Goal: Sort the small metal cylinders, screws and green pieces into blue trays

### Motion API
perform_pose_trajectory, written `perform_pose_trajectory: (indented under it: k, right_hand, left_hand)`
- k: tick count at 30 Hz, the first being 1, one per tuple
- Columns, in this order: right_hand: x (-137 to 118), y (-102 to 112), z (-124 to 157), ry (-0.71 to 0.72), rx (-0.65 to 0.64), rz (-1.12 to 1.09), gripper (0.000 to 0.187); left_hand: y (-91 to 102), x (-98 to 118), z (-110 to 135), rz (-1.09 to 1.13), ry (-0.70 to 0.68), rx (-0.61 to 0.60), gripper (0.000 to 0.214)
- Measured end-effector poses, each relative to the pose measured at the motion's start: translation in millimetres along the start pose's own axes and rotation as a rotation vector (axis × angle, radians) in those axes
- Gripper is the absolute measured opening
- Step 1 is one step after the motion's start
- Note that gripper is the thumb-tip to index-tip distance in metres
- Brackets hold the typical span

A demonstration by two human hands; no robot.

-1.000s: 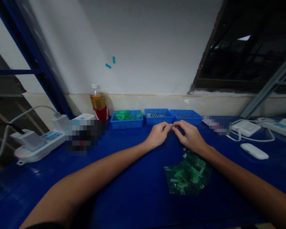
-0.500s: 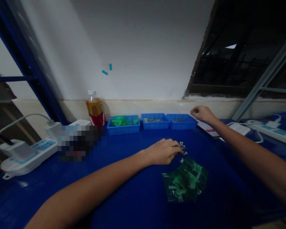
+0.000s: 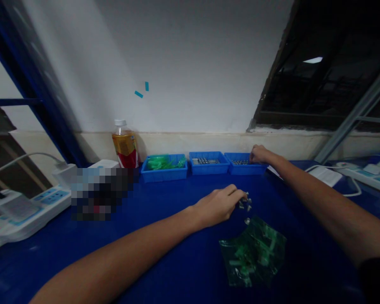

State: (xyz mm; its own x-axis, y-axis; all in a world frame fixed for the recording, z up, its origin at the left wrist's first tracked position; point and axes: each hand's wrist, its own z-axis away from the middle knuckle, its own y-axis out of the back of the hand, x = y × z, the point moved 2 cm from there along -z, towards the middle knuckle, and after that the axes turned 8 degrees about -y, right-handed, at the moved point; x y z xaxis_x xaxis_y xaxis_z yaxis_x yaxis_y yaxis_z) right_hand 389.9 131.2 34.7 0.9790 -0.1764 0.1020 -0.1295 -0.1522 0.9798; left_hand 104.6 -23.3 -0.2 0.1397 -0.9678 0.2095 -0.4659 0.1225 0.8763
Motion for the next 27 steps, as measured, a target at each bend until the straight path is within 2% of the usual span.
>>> perform_pose_trajectory:
  k: [3,5,7,9,10,11,12,14,16,18,22,27]
  right_hand:
    - [2.2,3.4,2.9,-0.009,-0.008,-0.036,0.003]
    - [2.5,11.8,11.0,-0.019,0.042,-0.072,0.006]
    - [-2.4,21.9,30.1,-0.035,0.139,-0.108,0.019]
    - [-16.2,29.7,63.1,-0.016,0.253,-0.167,0.029]
    - [-26.8,31.7,83.7,0.022,0.299,-0.208,0.029]
    - [-39.7,33.6,106.4,0.121,0.384,-0.315,0.025]
    - [-54.3,33.6,129.0,0.264,0.417,-0.395,0.021]
    - [-81.4,30.3,167.3,0.450,0.398,-0.444,0.017]
    - [-100.0,27.0,190.0,0.492,0.377,-0.494,0.017]
    - [-108.3,25.5,197.6,0.457,0.385,-0.566,0.016]
    - [-108.3,25.2,195.3,0.433,0.387,-0.656,0.008]
    - [-110.3,25.7,197.8,0.460,0.328,-0.673,0.004]
  left_hand:
    - [-1.4,-3.7,-0.8,0.079,-0.008,0.069,0.023]
    - [-2.4,-7.7,-2.3,0.136,0.006,0.130,0.018]
    - [-3.2,-13.6,-4.2,0.225,0.076,0.204,0.012]
    - [-3.8,-21.4,-5.6,0.362,0.196,0.301,0.008]
    - [-4.1,-25.7,-6.1,0.442,0.262,0.353,0.007]
    - [-4.3,-29.8,-6.3,0.523,0.324,0.402,0.006]
    - [-4.6,-33.5,-6.4,0.602,0.374,0.439,0.004]
    - [-5.0,-38.4,-6.7,0.745,0.415,0.465,0.006]
    - [-5.0,-40.1,-6.7,0.868,0.410,0.457,0.010]
    - [-4.4,-40.1,-5.9,0.961,0.420,0.482,0.011]
    - [-3.9,-38.8,-3.7,1.055,0.456,0.564,0.032]
    - [-5.7,-38.6,-5.1,1.043,0.415,0.531,0.033]
